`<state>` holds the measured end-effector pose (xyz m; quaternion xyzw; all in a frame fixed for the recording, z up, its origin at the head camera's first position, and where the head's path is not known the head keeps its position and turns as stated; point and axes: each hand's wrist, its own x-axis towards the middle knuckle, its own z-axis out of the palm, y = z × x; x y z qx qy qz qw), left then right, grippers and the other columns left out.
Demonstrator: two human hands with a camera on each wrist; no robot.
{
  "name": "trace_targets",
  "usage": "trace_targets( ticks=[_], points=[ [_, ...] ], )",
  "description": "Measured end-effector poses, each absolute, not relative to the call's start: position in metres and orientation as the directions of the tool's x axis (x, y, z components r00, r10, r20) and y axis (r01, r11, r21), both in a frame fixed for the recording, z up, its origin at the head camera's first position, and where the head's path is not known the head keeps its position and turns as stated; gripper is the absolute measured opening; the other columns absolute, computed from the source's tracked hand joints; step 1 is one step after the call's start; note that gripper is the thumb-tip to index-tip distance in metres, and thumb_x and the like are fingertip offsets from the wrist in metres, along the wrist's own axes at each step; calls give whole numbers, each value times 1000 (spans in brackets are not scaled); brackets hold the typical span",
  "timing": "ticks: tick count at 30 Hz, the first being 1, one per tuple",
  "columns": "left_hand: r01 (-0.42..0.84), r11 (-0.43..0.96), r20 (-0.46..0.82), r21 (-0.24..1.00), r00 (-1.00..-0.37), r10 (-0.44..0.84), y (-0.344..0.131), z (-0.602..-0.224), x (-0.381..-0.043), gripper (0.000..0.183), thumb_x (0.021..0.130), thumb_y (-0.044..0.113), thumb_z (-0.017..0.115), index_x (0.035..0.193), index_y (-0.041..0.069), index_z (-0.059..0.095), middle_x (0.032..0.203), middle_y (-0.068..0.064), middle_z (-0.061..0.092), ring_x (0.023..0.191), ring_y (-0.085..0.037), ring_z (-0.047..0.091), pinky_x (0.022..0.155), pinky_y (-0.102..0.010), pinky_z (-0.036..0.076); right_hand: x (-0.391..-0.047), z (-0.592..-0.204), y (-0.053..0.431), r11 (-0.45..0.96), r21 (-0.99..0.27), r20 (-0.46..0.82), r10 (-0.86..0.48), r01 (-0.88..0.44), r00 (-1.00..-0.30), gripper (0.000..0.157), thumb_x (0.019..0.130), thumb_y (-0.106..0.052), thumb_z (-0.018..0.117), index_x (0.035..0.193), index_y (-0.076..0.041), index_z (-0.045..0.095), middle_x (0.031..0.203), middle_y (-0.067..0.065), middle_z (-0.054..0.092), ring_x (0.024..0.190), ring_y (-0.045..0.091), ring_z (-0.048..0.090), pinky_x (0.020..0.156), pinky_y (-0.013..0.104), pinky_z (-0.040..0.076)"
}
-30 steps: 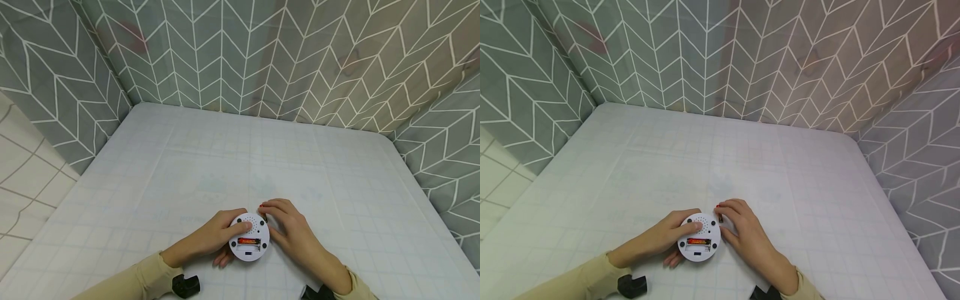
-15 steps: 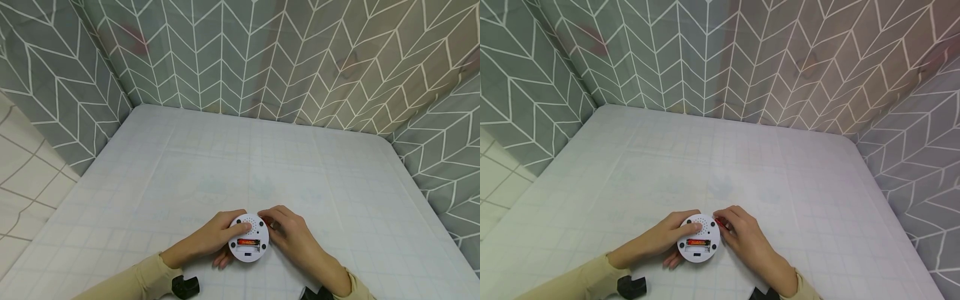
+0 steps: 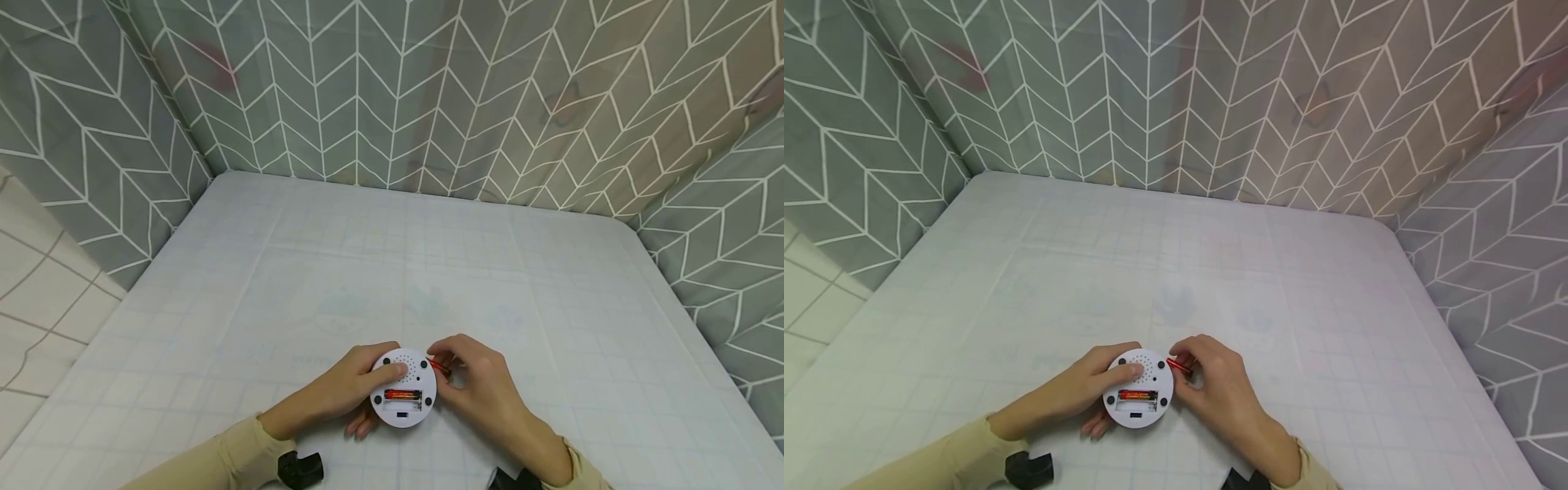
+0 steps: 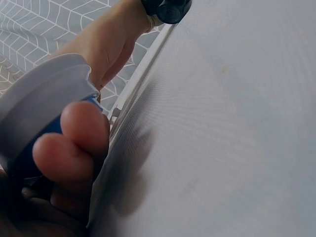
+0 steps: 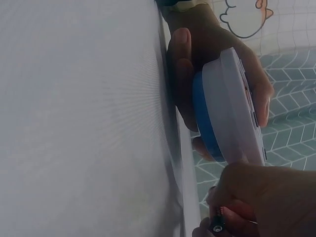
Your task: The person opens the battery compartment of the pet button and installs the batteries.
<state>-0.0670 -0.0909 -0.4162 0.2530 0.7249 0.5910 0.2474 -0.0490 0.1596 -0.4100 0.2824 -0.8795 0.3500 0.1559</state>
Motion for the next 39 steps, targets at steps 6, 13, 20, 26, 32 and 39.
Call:
trace_targets(
  ticks=[6,13,20,26,32,39],
  points=[
    [42,160,-78,986,-739,669,-91,-414,-66,23,110,30,55,110,8,60,71,-1,71,36,-13,56,36,-33,52,-49,-407,160,566,-601,502,-282,-565,-817,31,82,5,80,106,-13,72,95,-8,73,82,4,70,72,15,61],
    [31,147,-78,989,-730,679,-91,-414,-66,23,111,29,54,111,7,60,67,-3,71,35,-15,55,34,-33,51,-50,-402,159,459,-570,668,-224,-682,-710,36,78,10,81,106,-11,75,97,-3,76,80,9,72,71,16,61],
    [91,171,-47,981,-746,665,-91,-418,-68,22,110,30,54,110,9,62,80,2,73,45,-17,65,58,-26,61,-49,-401,157,314,-525,730,-312,-791,-609,21,86,2,82,103,-8,76,94,3,74,79,10,66,71,17,58],
    [136,175,-14,975,-751,660,-91,-419,-69,23,110,30,54,111,9,64,86,2,74,64,-15,73,80,-22,60,-49,-398,154,226,-492,753,-373,-841,-541,13,92,-3,79,104,-5,75,93,5,72,79,10,65,71,17,59],
    [113,154,-20,982,-742,670,-91,-416,-67,23,111,29,53,112,8,62,74,0,72,52,-13,67,59,-26,61,-49,-395,151,169,-451,773,-417,-876,-478,9,93,-3,78,102,-2,75,90,6,71,76,11,66,71,17,59],
    [42,98,-39,994,-712,701,-90,-414,-64,24,112,28,51,110,6,58,53,-11,64,30,-15,53,28,-41,48,-49,-391,148,111,-409,785,-464,-906,-412,6,97,-7,74,100,-2,75,89,7,71,75,13,66,67,16,58]
  ],
)
